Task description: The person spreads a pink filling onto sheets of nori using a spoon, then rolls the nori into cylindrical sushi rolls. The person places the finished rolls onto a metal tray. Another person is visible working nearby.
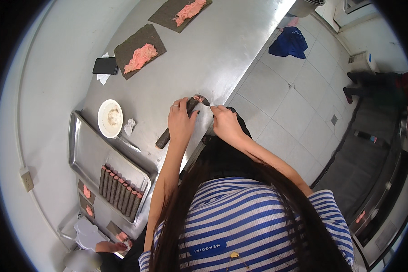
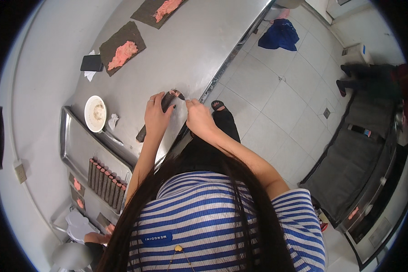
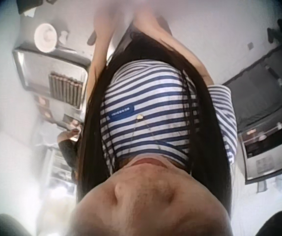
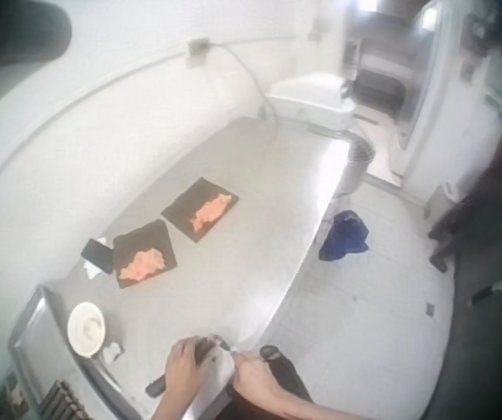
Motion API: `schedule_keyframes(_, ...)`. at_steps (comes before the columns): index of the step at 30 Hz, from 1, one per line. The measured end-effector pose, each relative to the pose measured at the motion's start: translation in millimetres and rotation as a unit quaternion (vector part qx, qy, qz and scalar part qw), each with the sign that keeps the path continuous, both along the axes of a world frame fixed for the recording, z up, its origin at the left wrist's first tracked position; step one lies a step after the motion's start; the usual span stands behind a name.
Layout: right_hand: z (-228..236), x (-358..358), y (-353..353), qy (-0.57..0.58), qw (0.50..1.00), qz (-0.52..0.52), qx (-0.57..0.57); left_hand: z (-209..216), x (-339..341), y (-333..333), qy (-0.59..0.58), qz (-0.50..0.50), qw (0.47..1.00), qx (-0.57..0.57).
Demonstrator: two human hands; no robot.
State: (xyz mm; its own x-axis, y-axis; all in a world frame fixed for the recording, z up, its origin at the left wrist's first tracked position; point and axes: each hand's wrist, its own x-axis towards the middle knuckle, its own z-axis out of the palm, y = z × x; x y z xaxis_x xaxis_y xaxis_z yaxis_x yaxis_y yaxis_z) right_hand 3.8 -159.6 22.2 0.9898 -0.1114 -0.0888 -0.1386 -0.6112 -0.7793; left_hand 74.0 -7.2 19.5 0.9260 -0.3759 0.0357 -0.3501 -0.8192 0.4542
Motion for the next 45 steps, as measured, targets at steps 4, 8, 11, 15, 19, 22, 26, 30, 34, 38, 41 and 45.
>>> schedule_keyframes(4,10,-4,7,0.016,0.998,0.011,-0.053,-2,0,1,0.009,0.001,1.0,0.005)
schedule_keyframes(8,15,1,8,0.013,0.992,0.039,-0.118,-5,-1,1,0.002,-0.002,1.0,0.001)
schedule_keyframes(11,17,7,13,-0.001,0.989,0.047,-0.142,-5,-2,1,-0.012,0.003,1.0,-0.007)
schedule_keyframes(15,19,13,20,0.008,0.985,0.051,-0.165,-8,-2,-1,-0.022,0.013,1.0,-0.015)
schedule_keyframes(19,12,11,27,-0.005,0.98,0.05,-0.193,-10,-1,1,-0.016,0.022,0.999,-0.018)
schedule_keyframes(22,16,8,33,-0.004,0.978,0.04,-0.207,-9,0,-1,-0.016,0.028,0.999,-0.024)
schedule_keyframes(26,17,3,41,0.005,0.975,0.047,-0.217,-9,0,-2,-0.012,0.037,0.999,-0.017)
schedule_keyframes(30,17,-3,46,0.039,0.973,0.056,-0.22,-9,1,-4,-0.01,0.037,0.999,-0.005)
schedule_keyframes(34,27,-2,40,0.016,0.97,0.069,-0.235,-7,2,-6,-0.01,0.042,0.999,0.011)
schedule_keyframes(38,50,1,16,-0.002,0.968,0.019,-0.251,-8,2,-3,-0.003,0.042,0.999,0.016)
schedule_keyframes(41,43,15,-14,0.026,0.974,0.011,-0.224,-6,2,-3,-0.009,0.038,0.999,0.008)
schedule_keyframes(45,4,31,-50,0.099,0.994,-0.022,0.038,-8,3,-3,-0.019,0.028,0.999,0.001)
